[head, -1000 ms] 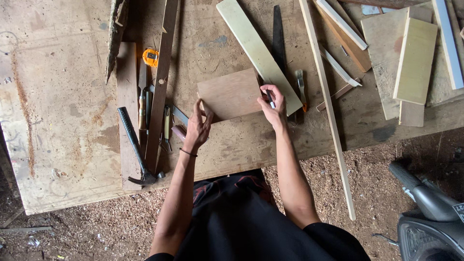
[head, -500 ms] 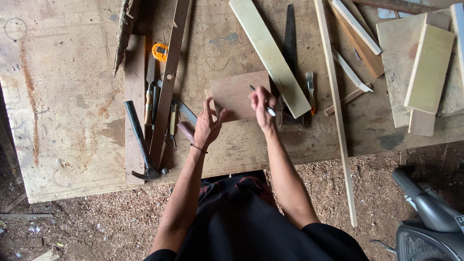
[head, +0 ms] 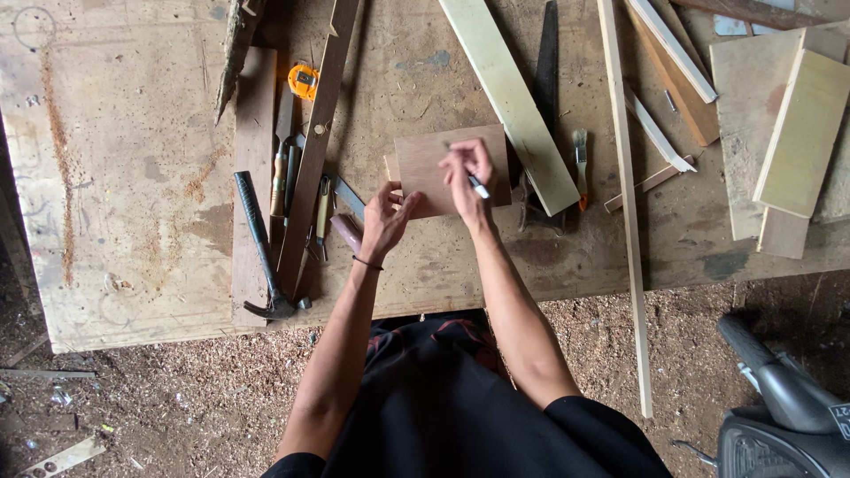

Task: The person arranges several small rectangular wood pieces on a workbench, then uses a white marker to draw lines on the edges of the pieces. The person handles the wood pieces one at a time, aligning them before marking.

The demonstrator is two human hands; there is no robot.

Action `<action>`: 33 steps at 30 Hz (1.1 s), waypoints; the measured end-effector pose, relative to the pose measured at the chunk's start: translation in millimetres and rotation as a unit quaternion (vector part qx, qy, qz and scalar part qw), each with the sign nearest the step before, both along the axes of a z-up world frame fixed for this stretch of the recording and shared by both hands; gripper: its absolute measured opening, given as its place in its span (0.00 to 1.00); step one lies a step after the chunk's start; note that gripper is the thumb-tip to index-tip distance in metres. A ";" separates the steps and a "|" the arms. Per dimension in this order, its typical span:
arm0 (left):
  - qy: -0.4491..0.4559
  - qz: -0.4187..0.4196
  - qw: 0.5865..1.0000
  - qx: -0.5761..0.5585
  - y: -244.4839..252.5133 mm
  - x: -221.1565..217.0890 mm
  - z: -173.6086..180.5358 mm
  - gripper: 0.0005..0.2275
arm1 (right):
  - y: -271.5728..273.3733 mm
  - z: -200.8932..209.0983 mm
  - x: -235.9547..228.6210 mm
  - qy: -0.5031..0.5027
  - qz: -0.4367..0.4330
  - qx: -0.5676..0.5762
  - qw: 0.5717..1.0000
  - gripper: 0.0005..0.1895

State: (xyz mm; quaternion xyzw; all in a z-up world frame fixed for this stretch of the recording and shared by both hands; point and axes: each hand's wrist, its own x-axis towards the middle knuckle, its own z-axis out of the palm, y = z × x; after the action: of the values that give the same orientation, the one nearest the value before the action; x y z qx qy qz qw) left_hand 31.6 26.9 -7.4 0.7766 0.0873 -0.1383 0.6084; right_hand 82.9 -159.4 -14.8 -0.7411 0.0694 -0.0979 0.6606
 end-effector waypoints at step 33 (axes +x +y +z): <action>-0.138 -0.143 0.971 0.132 2.3 24.0 17.3 0.45 | -126.4 96.3 -19.4 0.036 -0.152 -0.037 0.987 0.17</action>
State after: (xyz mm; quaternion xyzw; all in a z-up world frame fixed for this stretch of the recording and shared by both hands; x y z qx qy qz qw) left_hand 55.6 29.3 9.9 0.8658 -0.0925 -0.1025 0.4810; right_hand 63.5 -285.8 81.5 -0.7492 0.2013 -0.1723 0.6071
